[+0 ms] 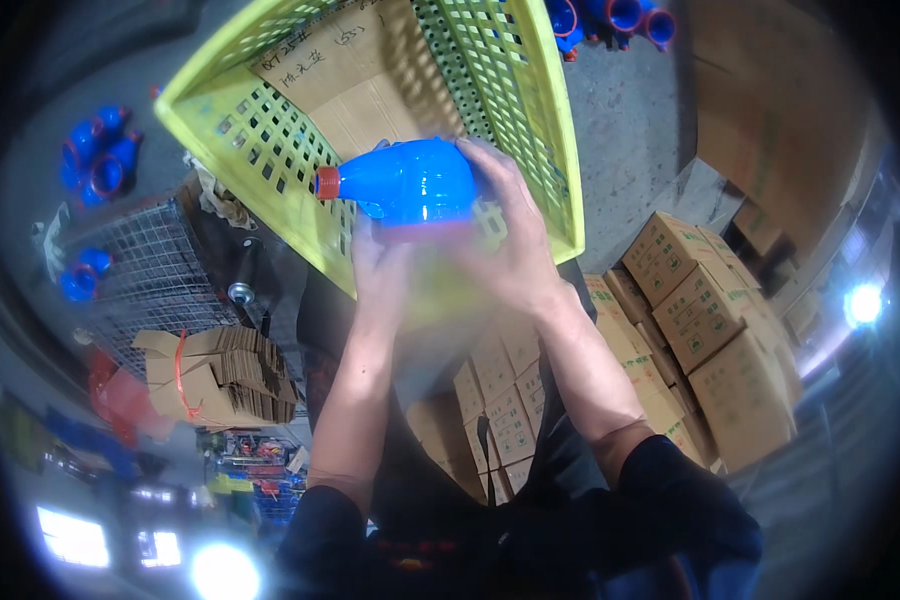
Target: The person picks up blue components and places them into a plastic crate, then assembles a cardboard box and packs the components into individual slots within the box.
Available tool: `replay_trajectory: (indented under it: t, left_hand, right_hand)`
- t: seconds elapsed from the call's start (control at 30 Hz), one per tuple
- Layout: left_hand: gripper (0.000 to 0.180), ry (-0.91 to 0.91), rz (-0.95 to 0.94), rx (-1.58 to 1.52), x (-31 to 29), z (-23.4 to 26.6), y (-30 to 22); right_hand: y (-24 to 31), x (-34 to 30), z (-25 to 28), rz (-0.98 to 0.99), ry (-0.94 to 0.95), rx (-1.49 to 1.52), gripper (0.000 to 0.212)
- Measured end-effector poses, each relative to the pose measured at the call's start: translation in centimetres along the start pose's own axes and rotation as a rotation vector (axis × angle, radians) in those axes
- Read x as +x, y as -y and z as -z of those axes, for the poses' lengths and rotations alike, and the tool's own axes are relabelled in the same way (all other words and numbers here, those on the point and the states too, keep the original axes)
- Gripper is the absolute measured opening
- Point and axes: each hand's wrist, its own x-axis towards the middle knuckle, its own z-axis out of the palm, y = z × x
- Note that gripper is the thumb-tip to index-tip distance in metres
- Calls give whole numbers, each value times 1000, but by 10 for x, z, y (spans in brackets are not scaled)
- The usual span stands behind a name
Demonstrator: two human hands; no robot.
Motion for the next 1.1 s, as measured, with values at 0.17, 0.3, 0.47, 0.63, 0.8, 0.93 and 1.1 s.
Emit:
replay_trajectory:
  t: [0.17,0.3,0.47,0.63,0.8,0.93,1.1]
  left_hand:
    - [56,45,9,23,9,-2,-9]
    - [55,89,86,81,8,-19,-17]
    - [74,75,55,385,5,-18,-9]
    - [88,80,117,247,7,-34,-23]
    - [65,23,171,206,8,-32,-15]
    - [66,110,35,50,10,-18,1]
    - [65,-48,130,51,14,-8,4]
  right_hand:
    - [-4,7,30,-168,200,261,69]
    - [0,29,34,-132,197,223,50]
    - [-2,44,25,-266,338,267,46]
    - [-16,37,15,-506,-75,690,49]
    - [-14,35,15,-559,-327,806,51]
    - [3,34,14,-489,-448,685,50]
    - [8,38,15,-499,-402,645,44]
